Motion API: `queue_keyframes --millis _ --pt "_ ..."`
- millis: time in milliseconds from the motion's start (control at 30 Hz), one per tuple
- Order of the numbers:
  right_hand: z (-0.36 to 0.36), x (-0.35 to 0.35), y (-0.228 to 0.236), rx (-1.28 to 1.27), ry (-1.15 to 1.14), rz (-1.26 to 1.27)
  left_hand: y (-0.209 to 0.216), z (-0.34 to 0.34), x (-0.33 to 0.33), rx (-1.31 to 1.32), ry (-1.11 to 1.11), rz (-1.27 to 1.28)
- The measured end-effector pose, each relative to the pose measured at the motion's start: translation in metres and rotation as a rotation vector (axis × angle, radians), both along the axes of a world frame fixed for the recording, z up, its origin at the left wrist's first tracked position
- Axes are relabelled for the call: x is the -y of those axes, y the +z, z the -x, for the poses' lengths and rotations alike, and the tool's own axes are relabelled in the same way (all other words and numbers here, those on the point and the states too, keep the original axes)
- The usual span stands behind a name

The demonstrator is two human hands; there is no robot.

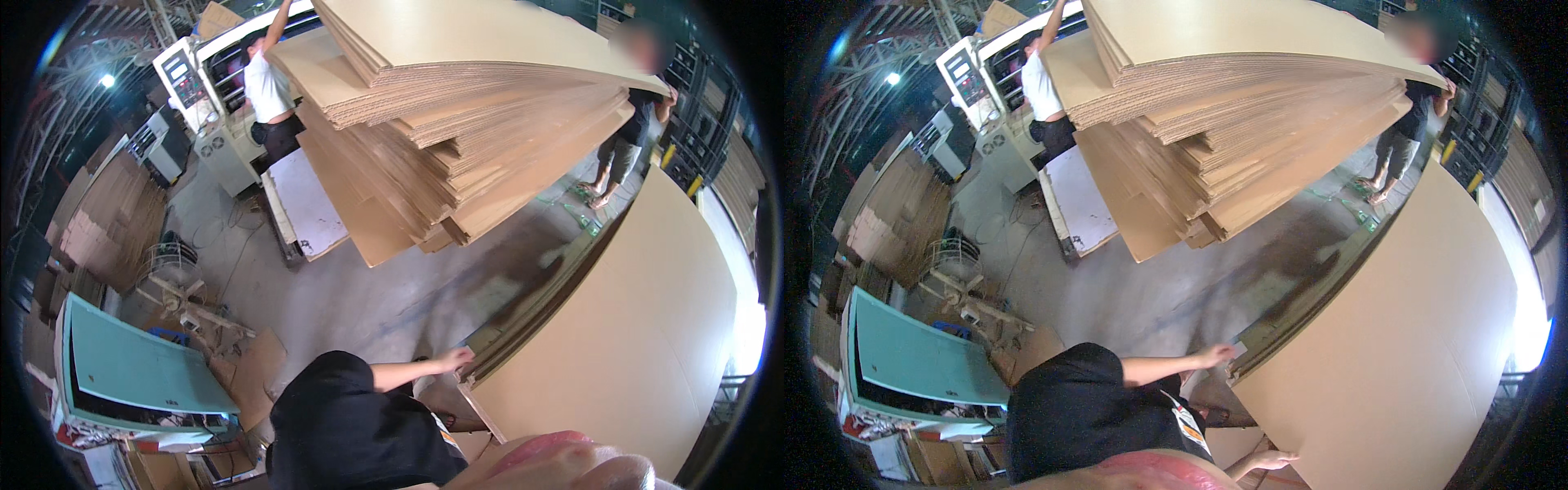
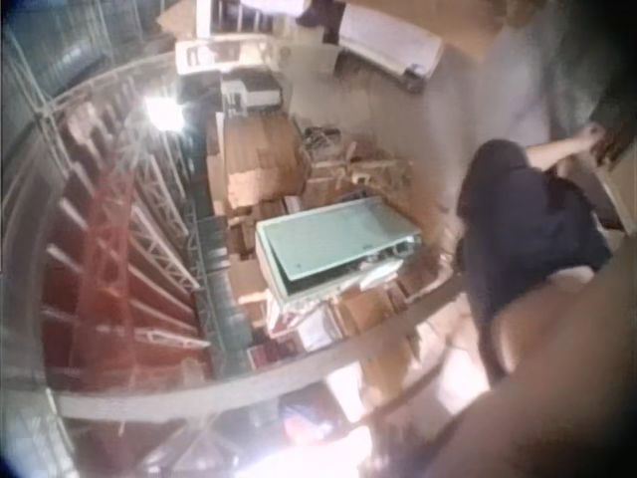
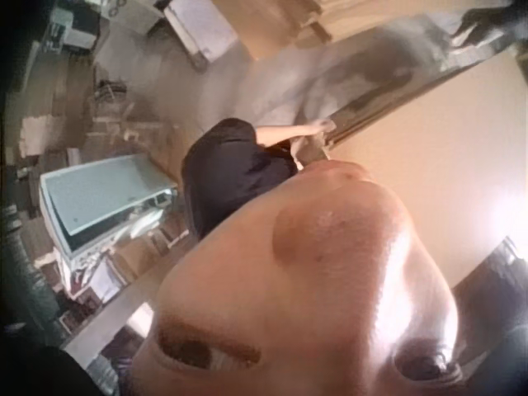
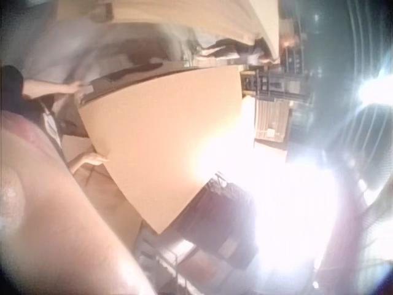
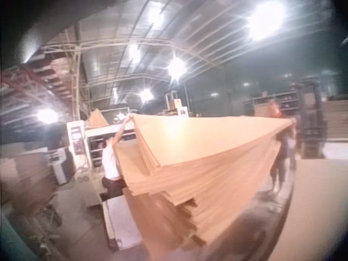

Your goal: The person repeatedly lifts large flat cardboard sheets from a stack and places them onto another stack. The action is performed by hand without tools, moving sheets one at a time in a warehouse setting.

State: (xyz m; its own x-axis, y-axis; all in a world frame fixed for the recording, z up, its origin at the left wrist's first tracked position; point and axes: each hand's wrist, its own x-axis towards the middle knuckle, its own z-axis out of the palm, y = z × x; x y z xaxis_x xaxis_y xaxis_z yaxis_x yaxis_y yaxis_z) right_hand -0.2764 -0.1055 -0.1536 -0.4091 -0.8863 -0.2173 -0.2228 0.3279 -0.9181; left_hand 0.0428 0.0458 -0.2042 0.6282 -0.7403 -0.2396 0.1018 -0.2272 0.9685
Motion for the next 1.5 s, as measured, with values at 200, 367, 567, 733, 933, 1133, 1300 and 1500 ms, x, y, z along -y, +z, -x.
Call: queue_keyframes --millis 200,367,567,733,933,1133,1300,1500 --pt "0.015 0.003 -0.02 0.211 0.05 -0.119 -0.031 0.014 -0.28 0.027 0.259 -0.805" --pt "-0.013 -0.006 0.011 0.154 -0.104 0.09 -0.046 0.031 -0.424 -0.254 0.313 -0.933" --pt "0.015 0.011 -0.042 0.286 -0.154 0.137 -0.052 -0.011 -0.417 -0.432 0.802 -0.318" --pt "-0.065 -0.002 0.018 0.466 -0.187 0.112 -0.018 -0.164 -0.424 -0.042 0.915 0.105" --pt "-0.196 -0.022 0.141 -0.145 0.096 0.663 0.298 -0.298 -0.384 0.524 0.765 0.48" --pt "-0.301 -0.055 0.277 -0.032 0.405 0.841 0.477 -0.325 -0.345 1.345 0.366 0.768" --pt "-0.383 -0.122 0.38 -0.008 0.704 1.002 0.575 -0.341 -0.296 1.736 0.184 0.739" --pt "-0.412 -0.187 0.465 -0.25 0.894 1.239 0.566 -0.385 -0.219 1.882 0.28 0.581"
